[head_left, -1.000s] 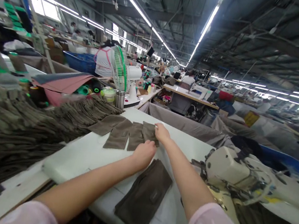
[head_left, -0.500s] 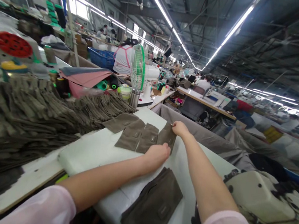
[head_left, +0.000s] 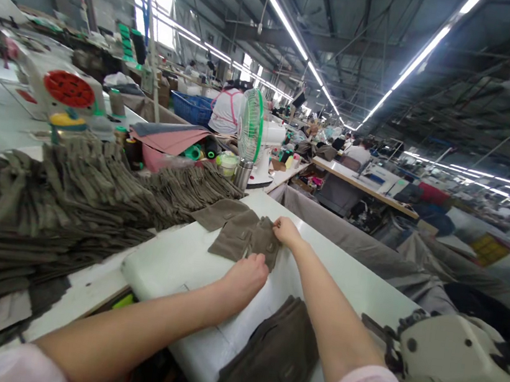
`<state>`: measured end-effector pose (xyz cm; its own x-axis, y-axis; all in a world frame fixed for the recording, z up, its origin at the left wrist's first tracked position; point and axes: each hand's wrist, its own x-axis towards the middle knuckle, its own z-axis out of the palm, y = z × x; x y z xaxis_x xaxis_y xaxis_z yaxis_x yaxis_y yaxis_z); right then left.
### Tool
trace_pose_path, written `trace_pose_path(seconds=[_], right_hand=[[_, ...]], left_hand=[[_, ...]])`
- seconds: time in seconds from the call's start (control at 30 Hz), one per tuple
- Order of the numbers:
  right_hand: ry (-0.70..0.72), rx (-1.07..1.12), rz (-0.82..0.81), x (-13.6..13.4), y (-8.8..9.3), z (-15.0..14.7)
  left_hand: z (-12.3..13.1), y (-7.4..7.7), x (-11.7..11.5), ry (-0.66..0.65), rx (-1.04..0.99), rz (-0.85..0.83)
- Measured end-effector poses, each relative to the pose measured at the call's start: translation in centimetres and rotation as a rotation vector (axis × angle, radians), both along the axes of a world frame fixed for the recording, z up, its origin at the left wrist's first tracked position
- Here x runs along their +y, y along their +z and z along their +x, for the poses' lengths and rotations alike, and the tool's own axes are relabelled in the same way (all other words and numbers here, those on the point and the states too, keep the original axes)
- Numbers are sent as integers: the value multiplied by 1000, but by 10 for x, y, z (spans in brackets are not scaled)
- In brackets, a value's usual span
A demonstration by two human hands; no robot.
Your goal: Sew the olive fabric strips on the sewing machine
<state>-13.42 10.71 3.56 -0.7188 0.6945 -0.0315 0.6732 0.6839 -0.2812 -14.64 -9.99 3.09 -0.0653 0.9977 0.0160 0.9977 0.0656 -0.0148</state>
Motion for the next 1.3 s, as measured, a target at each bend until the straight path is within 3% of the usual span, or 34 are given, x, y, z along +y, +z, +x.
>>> trace_pose_path(seconds=[0.13,0.27,0.37,0.43,0.57,0.67,0.73,0.83,0.93,1.0,1.07,1.17,1.3], right_hand=[[-11,-71,21,3,20,10],[-4,-95,23,10,52,13],[38,-53,-14,3,54,1],[61,-34,-49,-10,41,-12],[95,-55,-119,-36,13,-29],[133,-82,-166,-37,16,-29],[157,-77,-190,-29,29,-27],[177,4,-191,-17,52,-32],[154,140,-157,-14,58,-50],[115,205,-140,-18,49,-66],[74,224,-138,-24,35,-80],[23,197,-146,-34,14,-92],[0,184,-149,-39,9,-90]], left_hand=[[-9,1,8,-46,-17,16],[-24,30,-3,-99,-11,117],[-37,47,-20,-42,21,177],[-46,43,-33,20,44,120],[-65,5,-52,56,118,-21],[-78,-14,-56,34,127,-3],[-86,-11,-55,-25,114,-2],[-98,14,-52,-71,127,18],[-115,42,-51,42,174,117],[-130,49,-48,137,192,183],[-145,43,-43,198,170,214],[-165,20,-33,263,4,188],[-179,4,-24,311,-252,183]])
